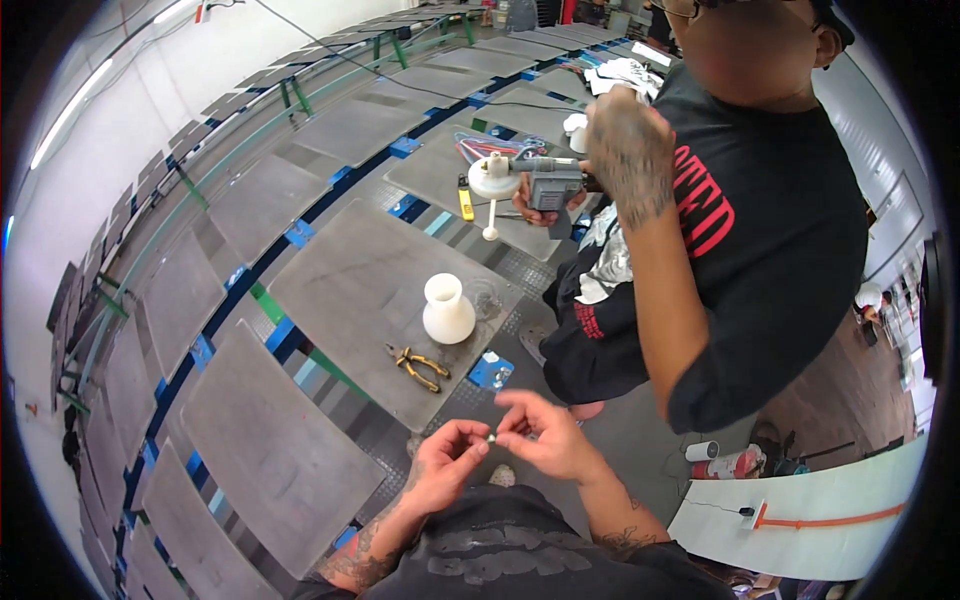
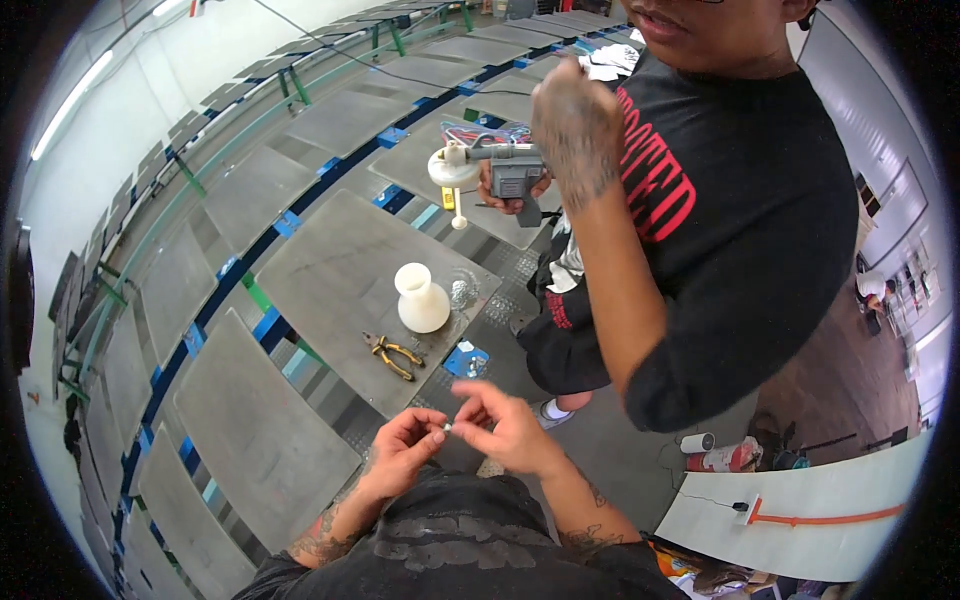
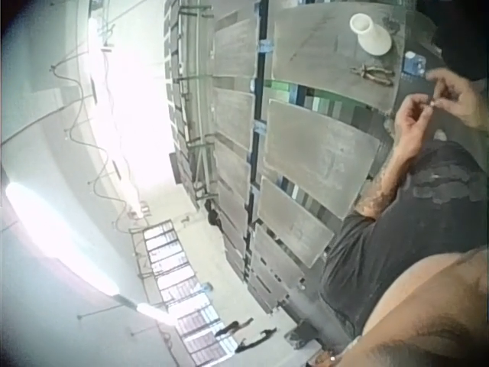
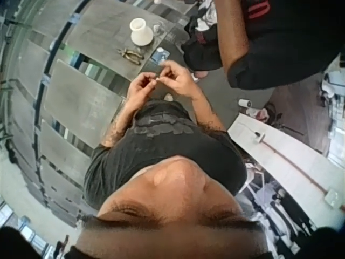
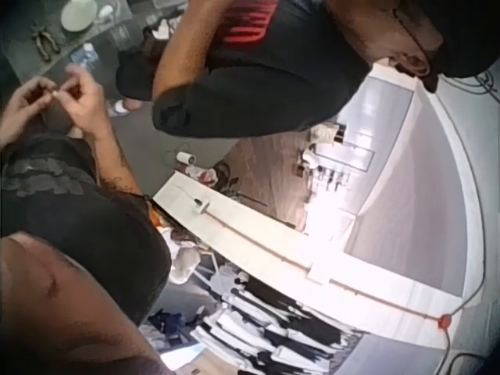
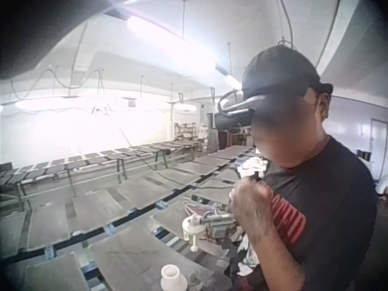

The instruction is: Assembling or repairing a component of a screen printing machine with a colleague.

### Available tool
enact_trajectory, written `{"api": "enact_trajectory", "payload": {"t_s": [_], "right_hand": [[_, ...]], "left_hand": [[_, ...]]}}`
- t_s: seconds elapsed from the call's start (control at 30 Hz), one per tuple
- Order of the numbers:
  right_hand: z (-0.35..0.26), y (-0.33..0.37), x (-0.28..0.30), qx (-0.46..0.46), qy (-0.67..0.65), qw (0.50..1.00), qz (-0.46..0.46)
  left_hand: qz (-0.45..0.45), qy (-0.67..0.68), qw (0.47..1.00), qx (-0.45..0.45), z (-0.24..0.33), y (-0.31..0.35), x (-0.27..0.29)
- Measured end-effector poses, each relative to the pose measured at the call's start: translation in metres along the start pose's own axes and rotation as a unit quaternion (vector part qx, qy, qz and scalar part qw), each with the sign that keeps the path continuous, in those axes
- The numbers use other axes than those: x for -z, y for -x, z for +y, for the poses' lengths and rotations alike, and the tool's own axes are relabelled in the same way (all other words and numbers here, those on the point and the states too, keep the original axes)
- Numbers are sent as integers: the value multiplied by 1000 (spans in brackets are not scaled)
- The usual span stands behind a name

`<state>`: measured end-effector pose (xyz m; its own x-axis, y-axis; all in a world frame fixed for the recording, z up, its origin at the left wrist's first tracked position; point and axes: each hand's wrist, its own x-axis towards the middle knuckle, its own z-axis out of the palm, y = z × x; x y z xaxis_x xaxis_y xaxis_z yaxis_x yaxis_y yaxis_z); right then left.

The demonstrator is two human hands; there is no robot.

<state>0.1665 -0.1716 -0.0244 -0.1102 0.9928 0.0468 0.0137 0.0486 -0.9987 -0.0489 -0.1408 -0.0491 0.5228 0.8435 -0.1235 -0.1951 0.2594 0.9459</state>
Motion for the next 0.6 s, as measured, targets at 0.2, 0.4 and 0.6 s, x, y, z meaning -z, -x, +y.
{"api": "enact_trajectory", "payload": {"t_s": [0.2,0.4,0.6], "right_hand": [[39,-58,27,75,42,993,86],[52,-94,8,-91,-264,959,40],[6,-123,-18,27,6,996,90]], "left_hand": [[122,-131,984,17,-10,-5,55],[190,-92,977,29,-12,-16,115],[244,-176,954,15,-49,-35,181]]}}
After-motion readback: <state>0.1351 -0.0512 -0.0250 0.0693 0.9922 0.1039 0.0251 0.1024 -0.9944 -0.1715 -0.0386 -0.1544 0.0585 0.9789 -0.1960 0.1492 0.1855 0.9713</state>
